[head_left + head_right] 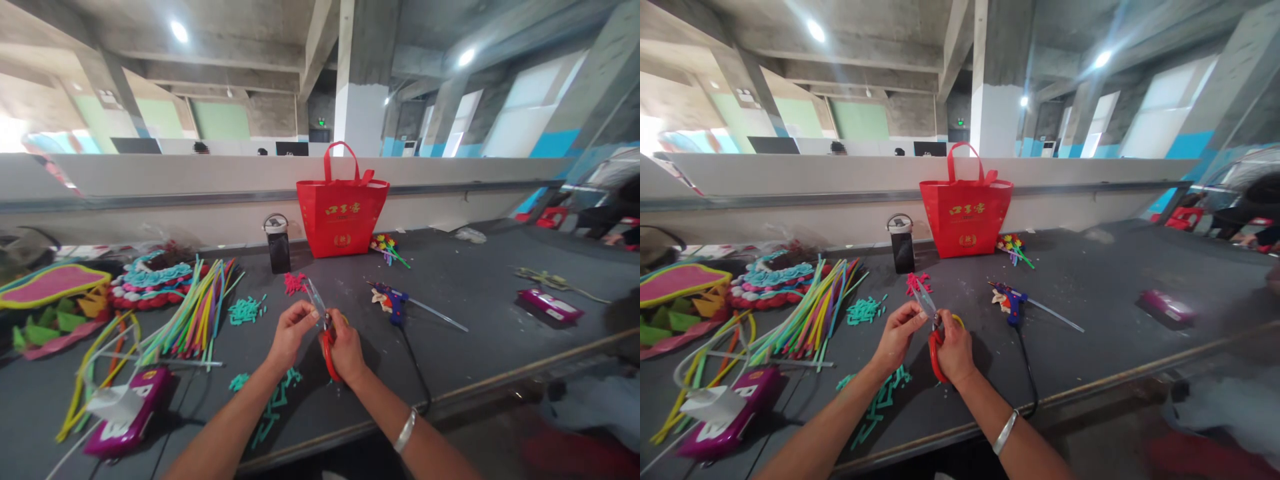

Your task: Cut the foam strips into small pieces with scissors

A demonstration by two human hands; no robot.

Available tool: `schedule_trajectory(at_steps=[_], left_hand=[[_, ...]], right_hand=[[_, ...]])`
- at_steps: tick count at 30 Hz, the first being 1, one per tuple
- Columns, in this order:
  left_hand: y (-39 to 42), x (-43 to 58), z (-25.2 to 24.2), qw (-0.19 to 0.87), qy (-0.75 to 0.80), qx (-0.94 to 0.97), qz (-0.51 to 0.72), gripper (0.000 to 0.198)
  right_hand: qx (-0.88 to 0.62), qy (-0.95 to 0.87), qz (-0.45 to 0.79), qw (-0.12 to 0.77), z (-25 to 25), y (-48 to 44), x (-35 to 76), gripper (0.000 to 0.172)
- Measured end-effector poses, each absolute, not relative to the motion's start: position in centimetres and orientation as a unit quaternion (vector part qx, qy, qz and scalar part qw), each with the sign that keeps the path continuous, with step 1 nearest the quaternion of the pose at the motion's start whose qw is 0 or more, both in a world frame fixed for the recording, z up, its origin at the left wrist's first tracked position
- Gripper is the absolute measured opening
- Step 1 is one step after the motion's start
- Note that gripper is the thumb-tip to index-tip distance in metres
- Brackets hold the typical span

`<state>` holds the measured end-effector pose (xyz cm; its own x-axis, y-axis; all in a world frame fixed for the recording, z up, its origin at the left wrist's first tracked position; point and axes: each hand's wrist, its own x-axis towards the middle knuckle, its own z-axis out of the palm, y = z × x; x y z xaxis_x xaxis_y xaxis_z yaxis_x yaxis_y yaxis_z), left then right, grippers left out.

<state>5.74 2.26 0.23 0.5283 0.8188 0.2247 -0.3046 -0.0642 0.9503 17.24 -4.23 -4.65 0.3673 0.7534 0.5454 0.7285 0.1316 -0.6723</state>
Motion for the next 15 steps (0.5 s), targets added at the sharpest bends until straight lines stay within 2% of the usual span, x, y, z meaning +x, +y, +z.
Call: schedule_trajectory(at_steps=[3, 9, 15], left_hand=[[2.3, 5.8, 0.3, 0.662, 0.217, 0.579, 0.424, 0.02], [2.6, 5.9, -0.1, 0.722, 0.201, 0.559, 0.354, 0.019], [3.0, 5.9, -0.9, 0.758, 0.206, 0.55, 0.283, 0.014]], right_hand=[[-0.649, -0.539, 0.021, 0.536, -4.7, -4.1, 17.5, 0.03], [-0.613, -0.507, 0.01, 0.605, -4.0, -4.1, 18.3, 0.016], [-0.554, -0.519, 0.08, 0.646, -3.6, -4.4, 18.2, 0.024]])
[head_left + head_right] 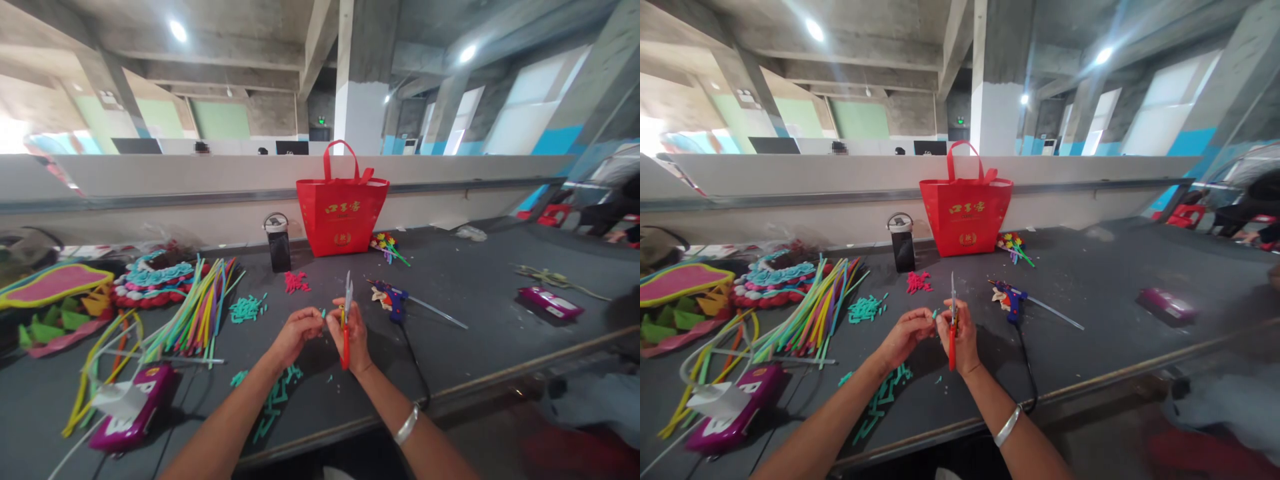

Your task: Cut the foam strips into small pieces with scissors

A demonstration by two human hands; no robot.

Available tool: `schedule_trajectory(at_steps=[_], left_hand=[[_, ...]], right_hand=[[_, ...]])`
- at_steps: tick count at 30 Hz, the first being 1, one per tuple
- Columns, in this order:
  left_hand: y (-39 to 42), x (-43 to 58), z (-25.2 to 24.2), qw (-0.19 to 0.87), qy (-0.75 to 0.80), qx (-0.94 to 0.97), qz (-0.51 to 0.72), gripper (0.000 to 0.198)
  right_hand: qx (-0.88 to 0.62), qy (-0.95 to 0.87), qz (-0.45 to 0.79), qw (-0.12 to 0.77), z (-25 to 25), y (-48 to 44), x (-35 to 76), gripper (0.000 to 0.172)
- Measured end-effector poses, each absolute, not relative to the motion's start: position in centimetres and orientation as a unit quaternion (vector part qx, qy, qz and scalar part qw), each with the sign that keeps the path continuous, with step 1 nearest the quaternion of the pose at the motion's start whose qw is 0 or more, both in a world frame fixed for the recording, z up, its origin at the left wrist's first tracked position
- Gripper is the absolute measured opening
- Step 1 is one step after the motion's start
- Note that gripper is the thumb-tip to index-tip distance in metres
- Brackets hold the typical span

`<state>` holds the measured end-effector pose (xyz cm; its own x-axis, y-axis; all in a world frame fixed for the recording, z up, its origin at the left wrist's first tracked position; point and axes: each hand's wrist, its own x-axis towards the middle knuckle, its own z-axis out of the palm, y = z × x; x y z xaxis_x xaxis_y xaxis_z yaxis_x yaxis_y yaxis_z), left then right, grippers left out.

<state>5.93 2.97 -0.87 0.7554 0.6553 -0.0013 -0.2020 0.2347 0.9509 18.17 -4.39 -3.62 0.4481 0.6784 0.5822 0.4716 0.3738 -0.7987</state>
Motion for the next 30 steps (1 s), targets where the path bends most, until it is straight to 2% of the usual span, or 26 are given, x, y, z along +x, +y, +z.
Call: schedule_trajectory(at_steps=[4, 10, 13, 16, 21, 25, 30], left_hand=[[3.1, 5.9, -0.9, 0.761, 0.21, 0.559, 0.254, 0.012], [3.5, 5.9, -1.4, 0.725, 0.238, 0.6, 0.241, 0.01], [4.0, 5.9, -1.7, 0.657, 0.271, 0.646, 0.278, 0.01], [4.2, 5.9, -1.8, 0.547, 0.296, 0.697, 0.358, 0.009], [3.6, 6.2, -2.2, 0.359, 0.222, 0.811, 0.406, 0.017], [3.1, 6.4, -2.3, 0.297, 0.201, 0.845, 0.396, 0.008], [2.9, 6.7, -1.9, 0.284, 0.222, 0.844, 0.398, 0.009]], right_hand=[[-0.556, -0.531, 0.061, 0.636, -3.3, -4.4, 18.2, 0.03], [-0.569, -0.51, 0.049, 0.643, -3.4, -4.1, 18.5, 0.023], [-0.573, -0.471, 0.055, 0.669, -3.8, -3.7, 18.9, 0.025], [-0.578, -0.426, 0.076, 0.692, -4.0, -3.4, 19.2, 0.027], [-0.594, -0.433, 0.051, 0.676, -3.9, -3.3, 19.4, 0.028], [-0.608, -0.46, 0.045, 0.646, -4.2, -3.3, 19.1, 0.031], [-0.615, -0.479, 0.026, 0.626, -4.6, -3.3, 19.1, 0.03]])
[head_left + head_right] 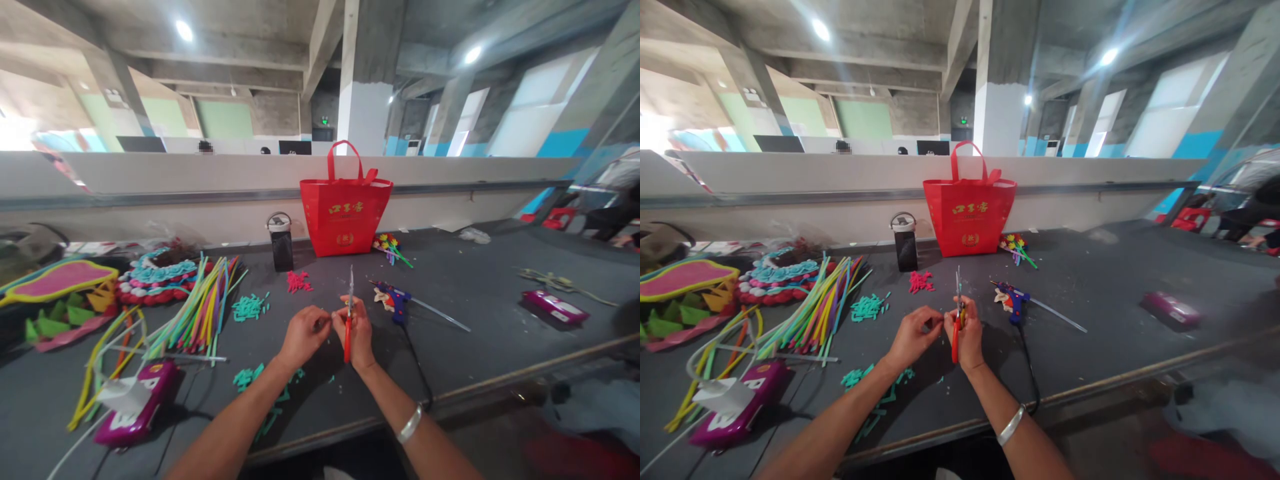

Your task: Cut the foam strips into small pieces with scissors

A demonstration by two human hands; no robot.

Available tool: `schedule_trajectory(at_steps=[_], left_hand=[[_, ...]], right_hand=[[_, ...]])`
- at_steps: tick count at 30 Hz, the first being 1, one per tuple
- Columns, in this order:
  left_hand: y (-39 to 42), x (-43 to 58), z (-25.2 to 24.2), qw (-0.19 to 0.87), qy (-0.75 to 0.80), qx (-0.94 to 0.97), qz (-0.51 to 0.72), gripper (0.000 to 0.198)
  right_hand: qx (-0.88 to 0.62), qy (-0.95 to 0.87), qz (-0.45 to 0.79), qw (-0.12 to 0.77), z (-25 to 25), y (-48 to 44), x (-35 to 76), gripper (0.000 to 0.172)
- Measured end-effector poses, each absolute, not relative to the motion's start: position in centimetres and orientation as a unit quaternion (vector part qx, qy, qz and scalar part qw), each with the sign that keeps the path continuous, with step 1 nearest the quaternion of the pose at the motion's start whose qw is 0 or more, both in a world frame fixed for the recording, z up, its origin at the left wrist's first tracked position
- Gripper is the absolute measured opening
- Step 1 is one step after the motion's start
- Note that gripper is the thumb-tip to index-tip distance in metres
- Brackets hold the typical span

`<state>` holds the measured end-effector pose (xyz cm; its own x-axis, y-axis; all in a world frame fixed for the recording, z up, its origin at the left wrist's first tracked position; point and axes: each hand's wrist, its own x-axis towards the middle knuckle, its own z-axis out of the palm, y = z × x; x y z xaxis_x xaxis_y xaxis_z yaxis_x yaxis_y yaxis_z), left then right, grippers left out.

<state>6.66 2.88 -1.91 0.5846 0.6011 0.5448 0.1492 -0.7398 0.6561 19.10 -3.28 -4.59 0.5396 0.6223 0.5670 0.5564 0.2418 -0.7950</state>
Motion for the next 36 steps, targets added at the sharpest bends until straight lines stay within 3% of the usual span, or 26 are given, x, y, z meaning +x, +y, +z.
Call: schedule_trajectory(at_steps=[3, 8, 13, 18, 36], left_hand=[[2.9, 6.8, -1.8, 0.349, 0.249, 0.801, 0.418, 0.007], [3.2, 6.4, -1.5, 0.59, 0.264, 0.613, 0.454, 0.009], [3.1, 6.2, -0.4, 0.707, 0.214, 0.479, 0.475, 0.011], [2.9, 6.3, -0.3, 0.741, 0.197, 0.437, 0.471, 0.012], [2.5, 6.7, -0.7, 0.732, 0.201, 0.442, 0.478, 0.011]], right_hand=[[-0.614, -0.483, 0.031, 0.623, -4.5, -3.5, 19.0, 0.028], [-0.62, -0.511, 0.014, 0.596, -4.4, -3.8, 18.6, 0.026], [-0.627, -0.559, -0.002, 0.543, -4.6, -3.8, 17.9, 0.043], [-0.627, -0.595, -0.007, 0.502, -4.6, -3.7, 17.4, 0.052], [-0.631, -0.594, 0.016, 0.499, -4.3, -3.9, 16.8, 0.039]])
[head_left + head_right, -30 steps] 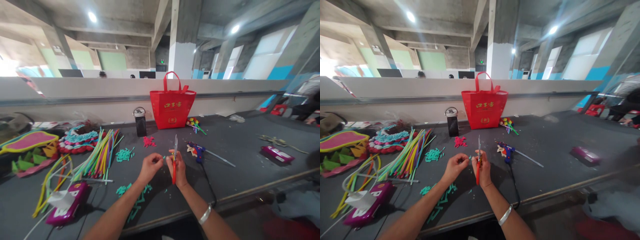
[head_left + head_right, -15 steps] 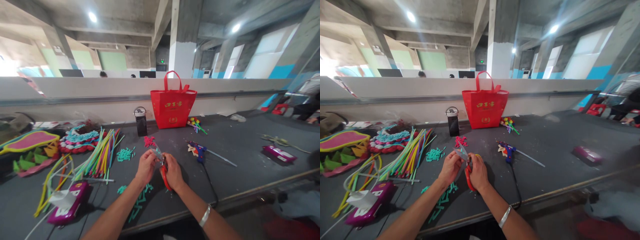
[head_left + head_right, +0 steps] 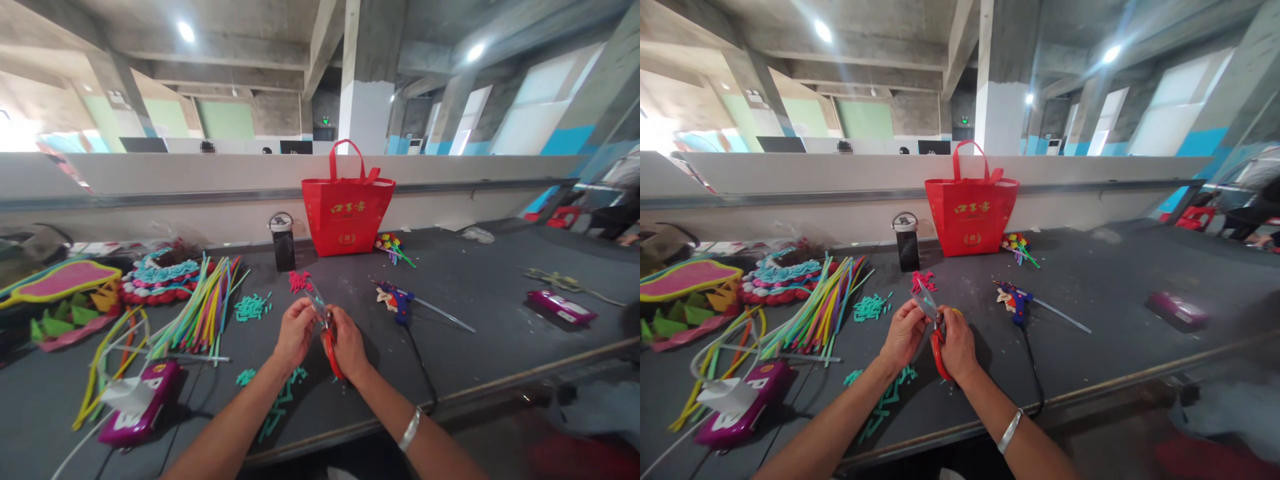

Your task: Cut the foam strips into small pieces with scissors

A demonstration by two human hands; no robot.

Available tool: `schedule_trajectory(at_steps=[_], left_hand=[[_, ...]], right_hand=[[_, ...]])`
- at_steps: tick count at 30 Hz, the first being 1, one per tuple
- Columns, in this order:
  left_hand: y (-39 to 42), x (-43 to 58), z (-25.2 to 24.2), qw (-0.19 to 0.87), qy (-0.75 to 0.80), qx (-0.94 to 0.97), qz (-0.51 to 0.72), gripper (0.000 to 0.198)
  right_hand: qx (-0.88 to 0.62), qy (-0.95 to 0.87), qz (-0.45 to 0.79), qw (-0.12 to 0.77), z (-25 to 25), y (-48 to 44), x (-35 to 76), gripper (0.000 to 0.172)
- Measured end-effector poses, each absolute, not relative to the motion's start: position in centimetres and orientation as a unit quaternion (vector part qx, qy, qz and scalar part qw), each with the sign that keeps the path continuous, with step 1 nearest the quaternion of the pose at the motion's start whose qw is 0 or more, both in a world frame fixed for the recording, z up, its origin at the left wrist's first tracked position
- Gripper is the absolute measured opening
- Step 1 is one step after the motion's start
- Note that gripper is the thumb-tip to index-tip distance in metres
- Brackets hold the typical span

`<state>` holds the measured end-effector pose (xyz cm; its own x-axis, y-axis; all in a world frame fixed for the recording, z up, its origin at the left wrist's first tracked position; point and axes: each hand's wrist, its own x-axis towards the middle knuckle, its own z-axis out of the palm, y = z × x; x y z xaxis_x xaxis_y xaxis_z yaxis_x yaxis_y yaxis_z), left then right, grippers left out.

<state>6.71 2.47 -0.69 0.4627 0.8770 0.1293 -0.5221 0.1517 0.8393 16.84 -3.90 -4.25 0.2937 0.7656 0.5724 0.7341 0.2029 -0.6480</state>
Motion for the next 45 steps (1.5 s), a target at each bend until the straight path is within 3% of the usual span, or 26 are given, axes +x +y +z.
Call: schedule_trajectory(at_steps=[24, 45], left_hand=[[2.55, 6.46, -0.13, 0.718, 0.204, 0.461, 0.48, 0.014], [2.51, 6.56, -0.21, 0.715, 0.207, 0.456, 0.488, 0.013]], right_hand=[[-0.628, -0.578, -0.025, 0.521, -5.07, -3.76, 17.4, 0.042], [-0.658, -0.584, -0.046, 0.472, -4.78, -3.93, 17.09, 0.042]])
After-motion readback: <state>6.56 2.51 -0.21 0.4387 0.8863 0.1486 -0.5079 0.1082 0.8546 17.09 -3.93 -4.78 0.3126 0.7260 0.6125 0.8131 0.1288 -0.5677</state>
